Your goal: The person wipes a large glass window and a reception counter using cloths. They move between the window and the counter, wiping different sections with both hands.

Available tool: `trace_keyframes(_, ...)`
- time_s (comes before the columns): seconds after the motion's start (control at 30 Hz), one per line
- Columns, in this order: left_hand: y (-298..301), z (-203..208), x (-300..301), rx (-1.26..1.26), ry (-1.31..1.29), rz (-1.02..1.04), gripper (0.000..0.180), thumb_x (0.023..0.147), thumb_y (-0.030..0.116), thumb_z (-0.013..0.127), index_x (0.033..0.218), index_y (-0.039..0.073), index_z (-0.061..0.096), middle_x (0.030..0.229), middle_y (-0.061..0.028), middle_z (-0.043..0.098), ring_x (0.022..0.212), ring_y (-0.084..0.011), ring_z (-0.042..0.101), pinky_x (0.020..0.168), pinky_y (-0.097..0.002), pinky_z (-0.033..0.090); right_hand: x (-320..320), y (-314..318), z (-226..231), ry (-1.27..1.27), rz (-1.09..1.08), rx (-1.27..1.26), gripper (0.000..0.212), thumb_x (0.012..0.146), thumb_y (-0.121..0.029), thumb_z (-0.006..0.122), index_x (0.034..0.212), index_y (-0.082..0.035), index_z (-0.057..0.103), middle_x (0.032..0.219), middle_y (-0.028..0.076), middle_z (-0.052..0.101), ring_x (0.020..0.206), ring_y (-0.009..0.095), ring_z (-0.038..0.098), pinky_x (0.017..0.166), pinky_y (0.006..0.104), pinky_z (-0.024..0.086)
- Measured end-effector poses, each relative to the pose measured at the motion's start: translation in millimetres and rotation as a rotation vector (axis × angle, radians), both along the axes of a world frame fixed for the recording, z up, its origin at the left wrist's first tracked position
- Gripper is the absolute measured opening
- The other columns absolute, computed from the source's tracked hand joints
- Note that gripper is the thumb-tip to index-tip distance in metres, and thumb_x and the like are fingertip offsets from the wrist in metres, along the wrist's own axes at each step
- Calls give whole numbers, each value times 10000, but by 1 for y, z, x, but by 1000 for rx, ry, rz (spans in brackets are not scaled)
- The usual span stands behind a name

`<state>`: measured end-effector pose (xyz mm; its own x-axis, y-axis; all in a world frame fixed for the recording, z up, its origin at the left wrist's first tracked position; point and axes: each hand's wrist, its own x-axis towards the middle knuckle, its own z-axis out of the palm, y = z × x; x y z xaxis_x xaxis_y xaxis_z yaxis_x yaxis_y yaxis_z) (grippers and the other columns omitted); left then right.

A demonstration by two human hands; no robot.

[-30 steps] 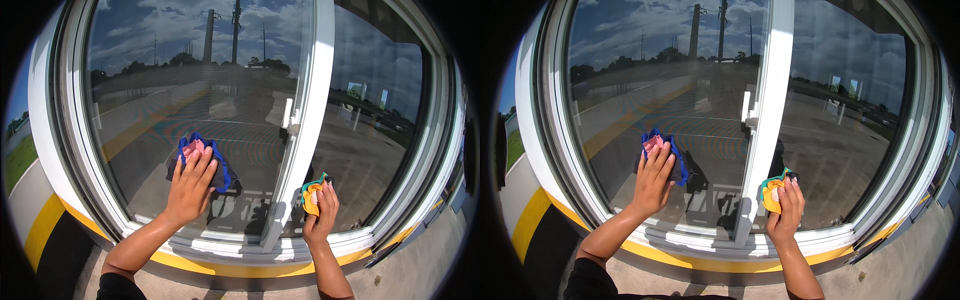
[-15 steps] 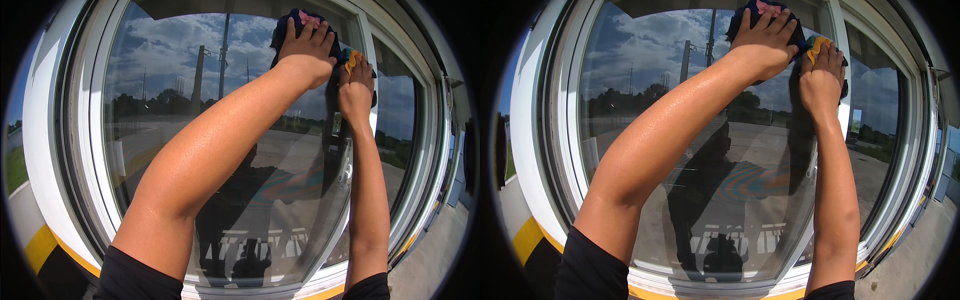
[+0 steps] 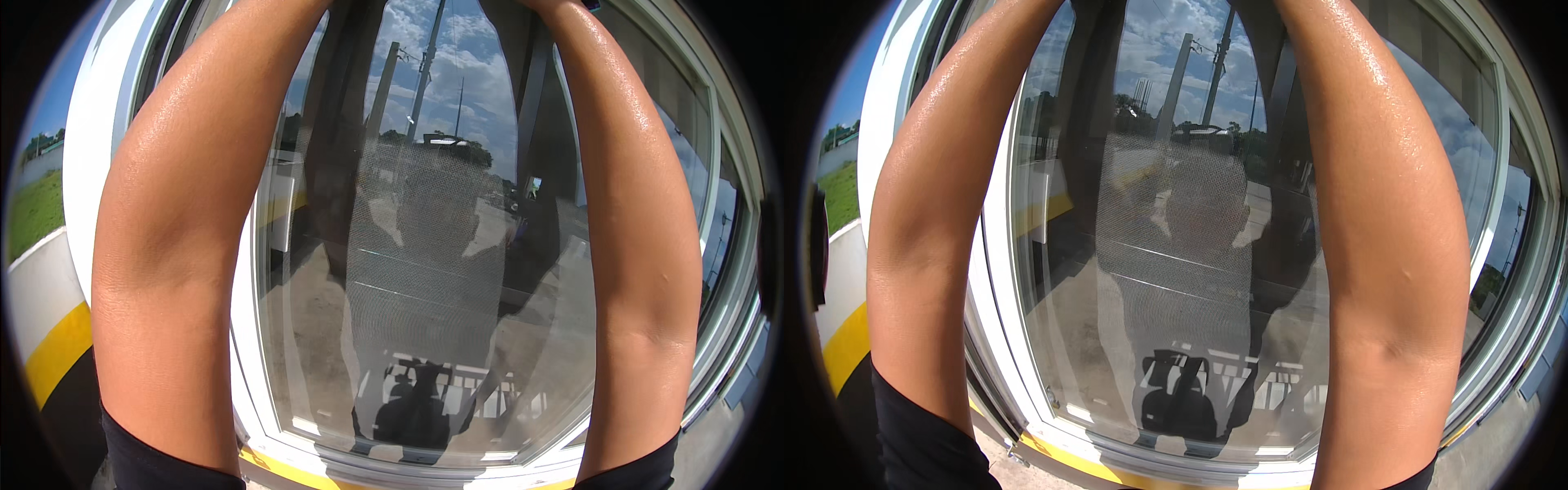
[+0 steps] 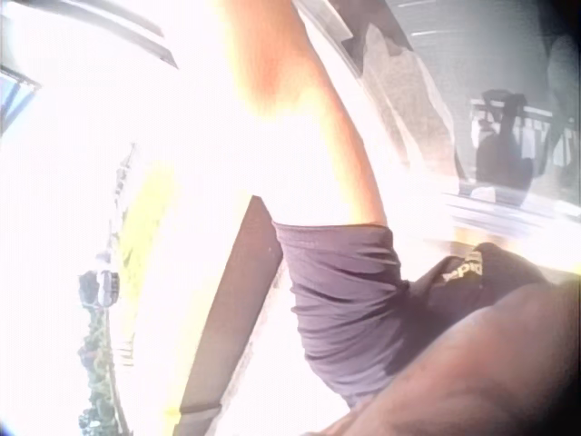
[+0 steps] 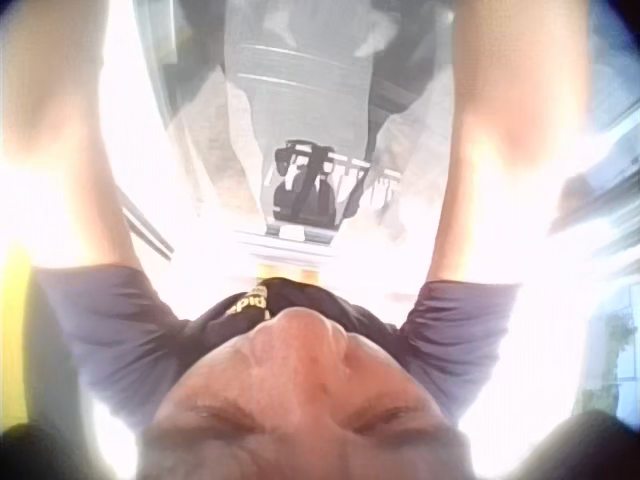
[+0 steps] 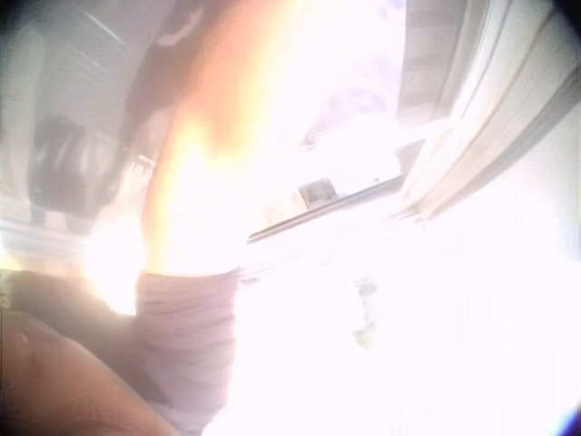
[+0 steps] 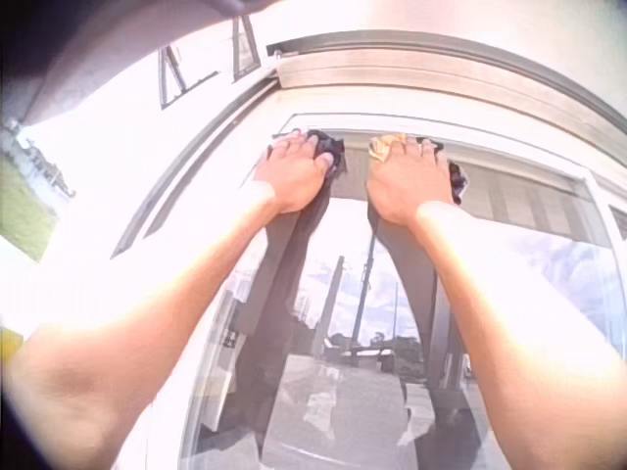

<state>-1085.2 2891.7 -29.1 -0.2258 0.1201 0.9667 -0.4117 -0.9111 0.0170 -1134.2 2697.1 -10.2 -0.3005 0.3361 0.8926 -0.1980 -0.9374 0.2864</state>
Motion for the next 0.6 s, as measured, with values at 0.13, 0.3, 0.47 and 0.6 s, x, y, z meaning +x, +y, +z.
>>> trace_keyframes(0.13,13,-100,-1,84,-141,240,623,1090,374,432,1564,-31,431,1644,-245,396,1574,-392,289,1303,-483,204,15,43,-95,-132,247,-322,571,1020,-312,483,1429,79,562,1490,262,578,1429,412,510,1214,498,360)
trace_keyframes(0.3,-14,-211,20,87,69,131,641,1071,338,484,1548,-87,424,1622,-296,401,1565,-421,294,1309,-505,168,9,-30,-183,107,68,-218,537,1019,-232,511,1444,95,536,1534,273,529,1443,408,501,1217,500,368)
trace_keyframes(0.47,-51,-124,2,170,-227,213,656,1084,387,452,1500,-120,459,1567,-310,472,1510,-436,397,1274,-525,230,-32,-146,-158,40,97,-31,506,1079,-296,429,1438,37,554,1549,261,500,1442,446,459,1214,480,347)
trace_keyframes(0.6,-173,-192,-33,406,-240,-135,658,1074,413,458,1530,-63,458,1616,-246,430,1547,-400,339,1295,-499,187,-54,-276,-174,83,129,192,473,1088,-282,425,1387,40,599,1517,249,534,1420,428,476,1188,458,359)
